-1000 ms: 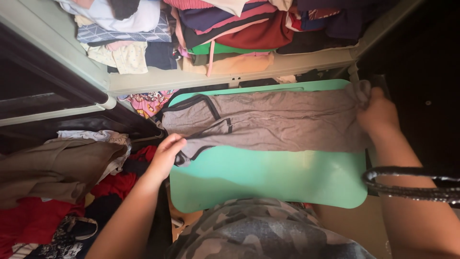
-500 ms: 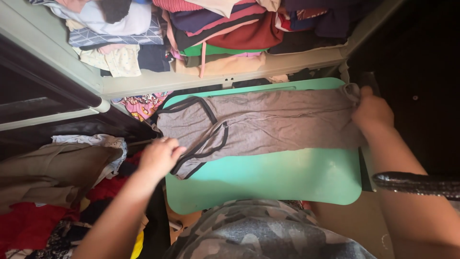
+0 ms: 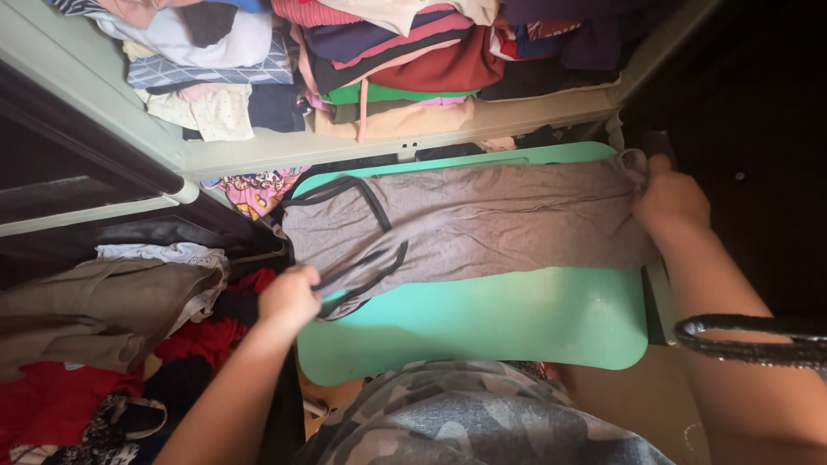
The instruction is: Fold various pieces of clothing and place them in the closet.
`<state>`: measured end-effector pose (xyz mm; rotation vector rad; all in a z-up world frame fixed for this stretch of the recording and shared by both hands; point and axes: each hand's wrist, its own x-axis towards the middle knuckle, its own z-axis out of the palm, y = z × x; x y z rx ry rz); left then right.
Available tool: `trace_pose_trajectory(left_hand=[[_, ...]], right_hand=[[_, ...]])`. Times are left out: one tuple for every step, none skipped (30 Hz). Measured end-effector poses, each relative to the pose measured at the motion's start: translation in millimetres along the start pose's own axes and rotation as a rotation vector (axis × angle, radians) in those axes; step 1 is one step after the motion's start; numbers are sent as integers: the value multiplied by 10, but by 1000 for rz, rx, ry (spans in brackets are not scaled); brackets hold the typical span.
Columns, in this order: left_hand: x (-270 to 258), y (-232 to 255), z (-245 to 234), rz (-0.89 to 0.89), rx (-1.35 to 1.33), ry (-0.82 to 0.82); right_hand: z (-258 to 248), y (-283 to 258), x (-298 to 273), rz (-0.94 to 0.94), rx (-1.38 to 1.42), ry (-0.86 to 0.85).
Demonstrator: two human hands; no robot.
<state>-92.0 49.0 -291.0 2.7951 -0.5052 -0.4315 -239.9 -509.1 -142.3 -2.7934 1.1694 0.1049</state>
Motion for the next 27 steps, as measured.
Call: trace_pose_trajectory(left_hand=[[30,-6,-50,-72,19,28],[59,-13,-103,-145,39,55],[65,55,-163,-143,39,56],[48,108,-219,-107,51,197],[33,157,-276,-72,64,339],[58,279,-257,-74,65,342],[83,399,-238,47,-92,411],[86,515,-208,168,-249,476],[163,618,-42,164,-248,476],[256,731,126,187,-667,326],[348,844,294,207,-1080,158],[382,945,291,206,-1084,160],[415,1044,287,171,-1291,10],[444,1139,279,131,-1494,-141],[435,1203,211,129,-1500,-135],[426,1254,135,62,-1659,-259],[417,1304,58,-8,-1814,-387],[392,1295,-33,-10,-1817,-374],[367,1286,-124,-39,-1899,-430],[328,1269,-211,-71,-1979,-486],[328,1206,-205,-76,-1982,-474],[335,1139,-203,-46,-1963,-446],[341,1068,-201,-16,-1943,-419],[365,999,-187,-21,-1947,-405],[390,925,-171,-14,-1893,-355],[394,856,-139,-12,-1843,-305],[410,814,-155,-22,-1851,-290]], right_hand=[[-21,-8,-13,12,1,-1],[-40,-20,-21,24,3,-4],[-73,-11,-11,25,3,-2],[-97,-16,-3,45,47,-38],[-120,-25,4,65,92,-73],[-171,-91,-20,61,93,-72],[-221,-157,-46,62,213,-104],[-264,-216,-87,62,331,-140],[-255,-323,-126,59,330,-142],[-255,-424,-159,15,524,-189],[-255,-525,-194,-31,717,-234],[-98,-620,-145,-34,713,-233],[60,-717,-99,-165,890,-289],[214,-826,-45,-302,1062,-347],[233,-1113,-179,-308,1057,-350],[260,-1414,-311,-360,1094,-403],[288,-1714,-449,-412,1131,-458],[371,-1956,-549,-422,1129,-464],[454,-2196,-652,-428,1170,-563],[546,-2434,-773,-432,1211,-667],[808,-2545,-786,-439,1210,-677],[1068,-2666,-797,-538,1125,-646],[1330,-2790,-812,-636,1039,-614],[1442,-2837,-849,-646,1037,-624],[1557,-2884,-888,-784,1070,-579],[1677,-2915,-939,-920,1098,-533],[1531,-2916,-1024,-929,1094,-548]])
